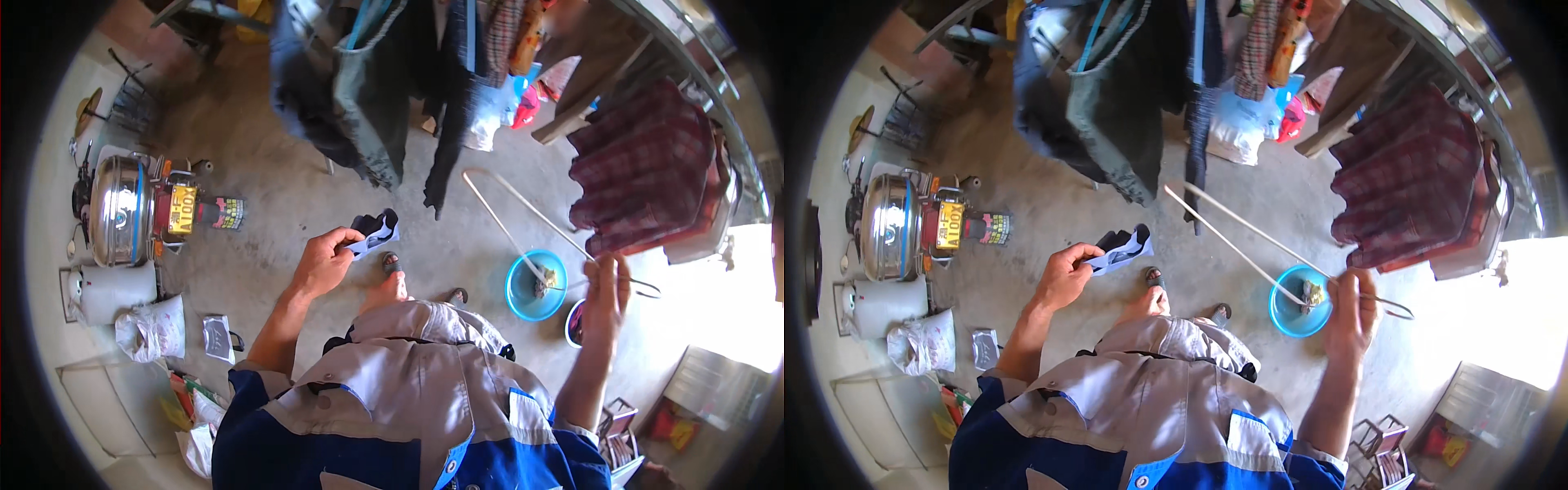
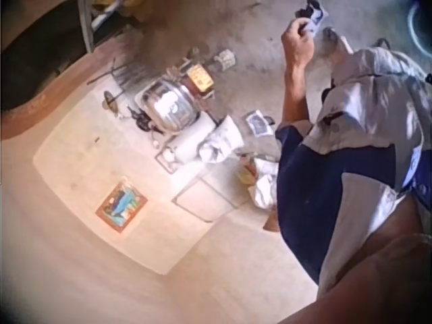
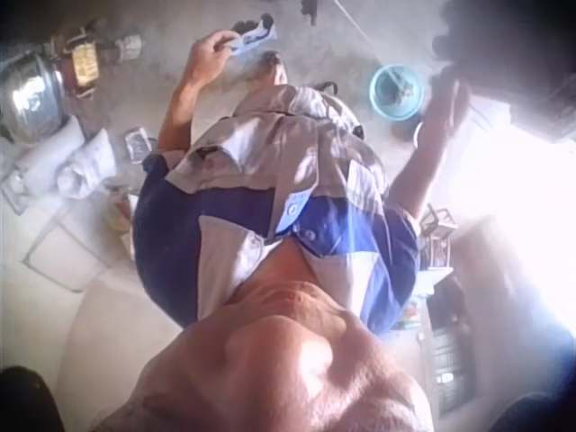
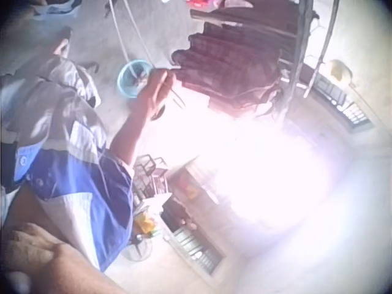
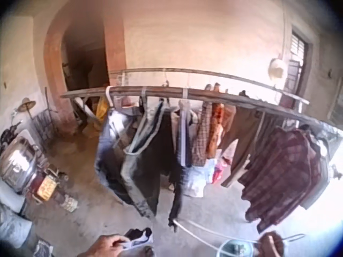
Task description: The person takes items of clothing from a basin, places them onto hangers, and hangs the hangers on a metal drying rack.
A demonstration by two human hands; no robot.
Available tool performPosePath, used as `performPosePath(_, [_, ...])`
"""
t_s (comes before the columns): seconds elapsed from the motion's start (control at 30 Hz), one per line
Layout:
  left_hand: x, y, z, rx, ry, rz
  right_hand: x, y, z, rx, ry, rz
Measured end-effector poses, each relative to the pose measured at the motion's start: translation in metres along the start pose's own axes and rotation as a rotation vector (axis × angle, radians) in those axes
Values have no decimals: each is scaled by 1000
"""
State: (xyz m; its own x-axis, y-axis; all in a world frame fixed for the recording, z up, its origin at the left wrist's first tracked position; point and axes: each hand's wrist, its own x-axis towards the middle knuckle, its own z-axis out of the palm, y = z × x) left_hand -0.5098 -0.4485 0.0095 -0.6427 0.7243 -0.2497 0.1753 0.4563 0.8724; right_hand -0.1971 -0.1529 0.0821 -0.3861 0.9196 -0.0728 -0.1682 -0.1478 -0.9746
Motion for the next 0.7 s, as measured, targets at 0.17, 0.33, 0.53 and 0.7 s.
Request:
performPosePath(0.17, [-8, 40, 50, -50, -116, -35, 8, 51, -23, 537, -213, 144])
performPosePath(0.33, [-14, 85, 98, -34, -249, -4, 20, 84, -40, 696, -265, 197])
performPosePath(0.53, [-34, 112, 133, -93, -356, 9, 14, 100, -58, 701, -287, 160])
performPosePath(0.7, [-38, 117, 145, -140, -412, 55, 3, 102, -64, 693, -238, 134])
